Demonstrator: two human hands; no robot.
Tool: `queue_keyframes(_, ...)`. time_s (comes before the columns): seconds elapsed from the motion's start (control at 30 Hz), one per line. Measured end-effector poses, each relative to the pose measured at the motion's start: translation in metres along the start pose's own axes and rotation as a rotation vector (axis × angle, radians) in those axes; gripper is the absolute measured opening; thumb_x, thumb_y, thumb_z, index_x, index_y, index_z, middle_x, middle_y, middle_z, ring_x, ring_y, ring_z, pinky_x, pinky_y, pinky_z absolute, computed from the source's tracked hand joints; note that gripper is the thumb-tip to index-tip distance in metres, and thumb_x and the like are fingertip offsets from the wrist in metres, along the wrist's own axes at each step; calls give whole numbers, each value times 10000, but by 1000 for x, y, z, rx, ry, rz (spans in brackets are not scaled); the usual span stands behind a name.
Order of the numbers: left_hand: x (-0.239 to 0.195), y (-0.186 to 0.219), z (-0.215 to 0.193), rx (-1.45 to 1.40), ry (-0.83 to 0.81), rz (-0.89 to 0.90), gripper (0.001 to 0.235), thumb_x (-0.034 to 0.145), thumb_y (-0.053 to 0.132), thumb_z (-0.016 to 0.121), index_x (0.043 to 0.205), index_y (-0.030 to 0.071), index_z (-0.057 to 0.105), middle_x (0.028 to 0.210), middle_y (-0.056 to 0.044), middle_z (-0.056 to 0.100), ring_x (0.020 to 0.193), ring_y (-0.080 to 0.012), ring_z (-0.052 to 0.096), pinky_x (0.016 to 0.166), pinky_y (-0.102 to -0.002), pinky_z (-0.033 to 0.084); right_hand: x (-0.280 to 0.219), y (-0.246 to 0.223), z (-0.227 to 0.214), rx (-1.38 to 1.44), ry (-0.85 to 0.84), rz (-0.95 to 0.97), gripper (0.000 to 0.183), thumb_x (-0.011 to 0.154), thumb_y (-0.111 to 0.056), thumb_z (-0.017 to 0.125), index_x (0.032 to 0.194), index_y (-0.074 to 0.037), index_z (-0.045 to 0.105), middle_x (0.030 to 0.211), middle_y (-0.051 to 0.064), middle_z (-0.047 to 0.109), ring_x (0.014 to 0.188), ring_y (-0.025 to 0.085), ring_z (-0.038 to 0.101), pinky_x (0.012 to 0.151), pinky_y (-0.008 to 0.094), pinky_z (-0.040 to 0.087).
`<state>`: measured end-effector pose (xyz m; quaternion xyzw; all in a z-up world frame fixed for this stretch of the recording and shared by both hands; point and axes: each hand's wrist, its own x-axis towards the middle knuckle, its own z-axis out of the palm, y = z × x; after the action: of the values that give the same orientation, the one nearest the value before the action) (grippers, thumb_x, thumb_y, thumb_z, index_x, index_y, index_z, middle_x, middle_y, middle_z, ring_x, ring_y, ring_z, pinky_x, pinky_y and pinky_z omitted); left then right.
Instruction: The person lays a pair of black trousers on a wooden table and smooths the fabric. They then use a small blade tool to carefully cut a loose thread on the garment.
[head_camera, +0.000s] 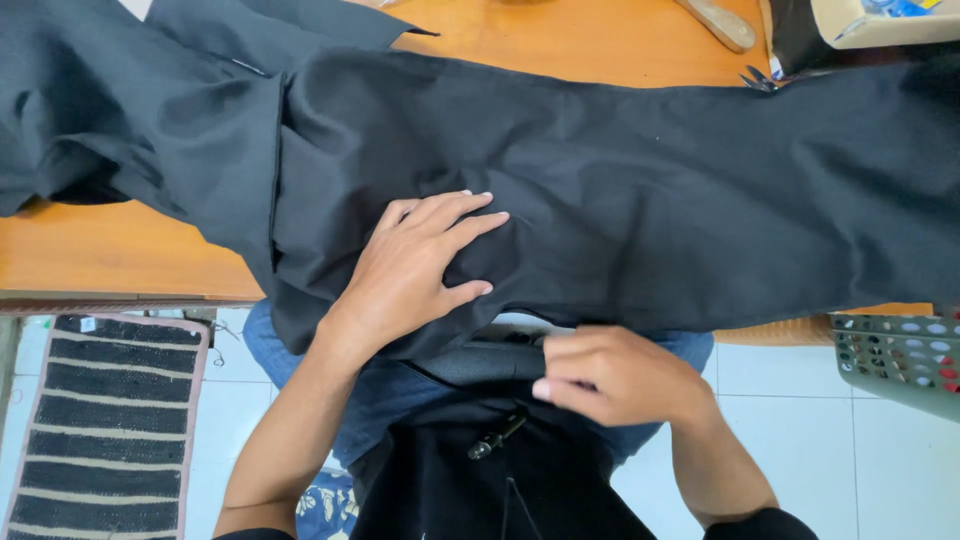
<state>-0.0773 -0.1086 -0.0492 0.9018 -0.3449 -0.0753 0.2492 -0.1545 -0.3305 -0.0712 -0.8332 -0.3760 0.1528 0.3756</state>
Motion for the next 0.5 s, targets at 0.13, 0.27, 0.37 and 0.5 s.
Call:
queue_keyframes(0.13, -3, -3, 12, 84, 153, 114, 523, 710, 295, 675, 1181, 156, 494, 1266, -35, 459, 1148, -229, 431, 850, -361, 313, -13, -2, -5, 248, -320, 133, 358, 737, -409, 650, 526, -139, 546, 499, -70, 512, 428, 59, 467, 426, 197, 362)
queue_keyframes(0.27, -3, 1, 8, 44, 168, 149, 340, 770, 234, 610, 1101, 181, 554, 1137, 17, 558, 1087, -189, 470, 839, -340, 295, -14, 9, -21, 67, 375, 163, 171, 755, -192, 621, 617, -98, 584, 588, -27, 580, 487, 68, 486, 498, 189, 388)
queue_keyframes(0.37, -3, 5, 3, -20, 146, 116, 335, 767, 147, 585, 1100, 174, 560, 955, 16, 587, 938, -165, 511, 800, -322, 285, 0, 21, -35, -126, 649, 248, 74, 835, -102, 519, 787, -50, 542, 833, 39, 554, 766, 147, 504, 697, 255, 387)
queue_keyframes(0.5, -3, 6, -5, -102, 118, 74, 252, 721, 109, 552, 937, 184, 660, 796, 49, 615, 760, -120, 526, 777, -318, 266, 18, 57, -38, -468, 564, 332, 284, 904, -137, 392, 1154, -51, 496, 1266, 79, 440, 1184, 274, 395, 965, 419, 288)
